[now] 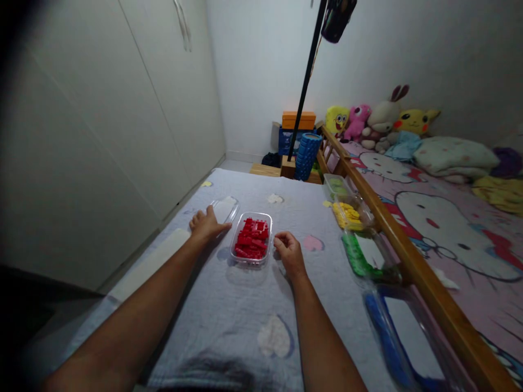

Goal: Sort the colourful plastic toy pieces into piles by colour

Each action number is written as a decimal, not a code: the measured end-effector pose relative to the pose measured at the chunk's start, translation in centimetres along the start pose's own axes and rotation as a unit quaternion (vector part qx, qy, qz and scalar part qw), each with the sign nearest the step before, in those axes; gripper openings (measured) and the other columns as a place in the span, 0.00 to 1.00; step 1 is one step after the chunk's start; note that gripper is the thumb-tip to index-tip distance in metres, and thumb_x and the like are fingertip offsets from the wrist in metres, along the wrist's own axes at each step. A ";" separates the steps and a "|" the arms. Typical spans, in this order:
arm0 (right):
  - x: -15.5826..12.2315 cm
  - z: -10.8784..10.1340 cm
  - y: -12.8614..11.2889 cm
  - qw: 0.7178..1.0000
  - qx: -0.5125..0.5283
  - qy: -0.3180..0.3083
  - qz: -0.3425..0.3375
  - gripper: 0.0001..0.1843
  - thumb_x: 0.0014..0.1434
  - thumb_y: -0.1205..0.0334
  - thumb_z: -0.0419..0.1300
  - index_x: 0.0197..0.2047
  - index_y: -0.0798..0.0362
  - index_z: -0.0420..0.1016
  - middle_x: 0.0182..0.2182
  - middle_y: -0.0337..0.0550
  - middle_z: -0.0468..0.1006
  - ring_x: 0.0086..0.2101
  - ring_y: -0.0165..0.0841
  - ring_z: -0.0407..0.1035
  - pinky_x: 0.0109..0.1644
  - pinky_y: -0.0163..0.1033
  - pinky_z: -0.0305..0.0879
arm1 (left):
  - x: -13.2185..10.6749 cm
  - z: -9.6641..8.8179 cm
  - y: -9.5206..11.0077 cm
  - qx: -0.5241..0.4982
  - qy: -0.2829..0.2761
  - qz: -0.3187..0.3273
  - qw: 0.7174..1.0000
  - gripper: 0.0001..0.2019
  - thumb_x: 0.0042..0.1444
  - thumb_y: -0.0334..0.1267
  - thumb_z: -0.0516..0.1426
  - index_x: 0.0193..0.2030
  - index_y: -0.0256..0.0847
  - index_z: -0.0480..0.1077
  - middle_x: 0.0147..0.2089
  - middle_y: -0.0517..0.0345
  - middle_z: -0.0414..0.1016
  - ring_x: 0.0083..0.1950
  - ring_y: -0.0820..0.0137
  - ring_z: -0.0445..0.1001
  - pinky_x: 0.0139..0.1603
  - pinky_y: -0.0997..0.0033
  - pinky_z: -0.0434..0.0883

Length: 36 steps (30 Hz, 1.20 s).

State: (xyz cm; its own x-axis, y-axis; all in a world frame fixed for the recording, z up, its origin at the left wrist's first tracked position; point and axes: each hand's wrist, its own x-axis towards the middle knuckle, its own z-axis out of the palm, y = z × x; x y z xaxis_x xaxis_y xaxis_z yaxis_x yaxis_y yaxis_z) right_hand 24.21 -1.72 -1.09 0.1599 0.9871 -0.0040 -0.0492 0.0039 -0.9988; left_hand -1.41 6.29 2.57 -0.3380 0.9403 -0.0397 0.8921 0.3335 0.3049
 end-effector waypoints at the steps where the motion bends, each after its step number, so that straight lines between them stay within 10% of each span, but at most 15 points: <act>1: 0.0 0.0 0.0 1.000 -0.003 0.001 -0.003 0.15 0.48 0.51 0.67 0.35 0.52 0.74 0.24 0.34 0.72 0.22 0.27 0.62 0.24 0.33 0.59 | 0.2 -0.2 -0.2 0.000 -0.012 -0.002 1.000 0.49 0.46 0.58 0.65 0.70 0.36 0.53 0.66 0.29 0.62 0.68 0.40 0.60 0.64 0.47 0.61; 8: 0.3 0.1 0.3 1.000 -0.015 -0.003 -0.009 0.14 0.48 0.52 0.67 0.34 0.52 0.74 0.24 0.34 0.71 0.22 0.27 0.63 0.25 0.33 0.59 | 0.0 -1.0 -0.4 -0.031 0.017 0.024 0.999 0.57 0.38 0.55 0.71 0.71 0.39 0.50 0.65 0.30 0.59 0.62 0.41 0.67 0.58 0.50 0.68; 13: 0.3 0.0 0.5 0.999 -0.036 -0.008 -0.023 0.13 0.48 0.53 0.67 0.33 0.52 0.74 0.25 0.34 0.72 0.23 0.27 0.63 0.26 0.32 0.59 | 0.5 -1.2 -1.7 -0.212 0.082 0.035 0.973 0.36 0.53 0.38 0.61 0.68 0.37 0.57 0.60 0.39 0.65 0.56 0.56 0.74 0.57 0.59 0.70; 17: 0.3 0.1 0.5 0.999 -0.034 -0.007 -0.026 0.13 0.49 0.53 0.67 0.33 0.52 0.74 0.25 0.34 0.72 0.24 0.27 0.63 0.26 0.32 0.60 | 0.1 -2.3 -2.6 -0.469 0.102 -0.004 0.877 0.24 0.52 0.34 0.57 0.58 0.38 0.65 0.39 0.57 0.71 0.37 0.70 0.74 0.42 0.68 0.73; 21: 0.2 0.2 0.0 1.000 -0.016 0.015 -0.003 0.14 0.48 0.51 0.67 0.32 0.52 0.75 0.23 0.34 0.72 0.22 0.27 0.61 0.24 0.33 0.57 | -2.9 -3.8 -1.7 -0.675 -0.007 -0.041 0.736 0.22 0.43 0.36 0.64 0.48 0.40 0.68 0.31 0.67 0.66 0.26 0.79 0.67 0.30 0.77 0.70; 24: -0.1 0.2 -1.0 0.999 0.013 0.030 0.002 0.17 0.50 0.47 0.67 0.31 0.52 0.75 0.23 0.36 0.72 0.21 0.26 0.60 0.24 0.32 0.55 | -5.9 -4.3 -0.3 -0.720 -0.088 -0.049 0.687 0.22 0.39 0.38 0.67 0.41 0.40 0.66 0.29 0.68 0.68 0.25 0.80 0.67 0.28 0.78 0.70; 36: -1.6 0.7 -3.9 0.991 0.079 -0.105 0.020 0.17 0.51 0.47 0.68 0.33 0.52 0.76 0.23 0.36 0.73 0.19 0.24 0.54 0.22 0.32 0.49 | -11.8 -2.8 3.5 -0.700 -0.175 0.054 0.690 0.19 0.50 0.53 0.64 0.38 0.41 0.67 0.28 0.63 0.75 0.28 0.73 0.73 0.31 0.74 0.70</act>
State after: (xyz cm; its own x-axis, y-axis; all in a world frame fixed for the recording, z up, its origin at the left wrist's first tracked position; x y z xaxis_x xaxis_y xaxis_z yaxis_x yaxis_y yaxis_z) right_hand 23.47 -3.16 2.80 -0.0524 0.9985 -0.0166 -0.2071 -0.0271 -0.9779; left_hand 4.89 -3.78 6.73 0.0204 0.9950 -0.0978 -0.3419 0.0989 0.9345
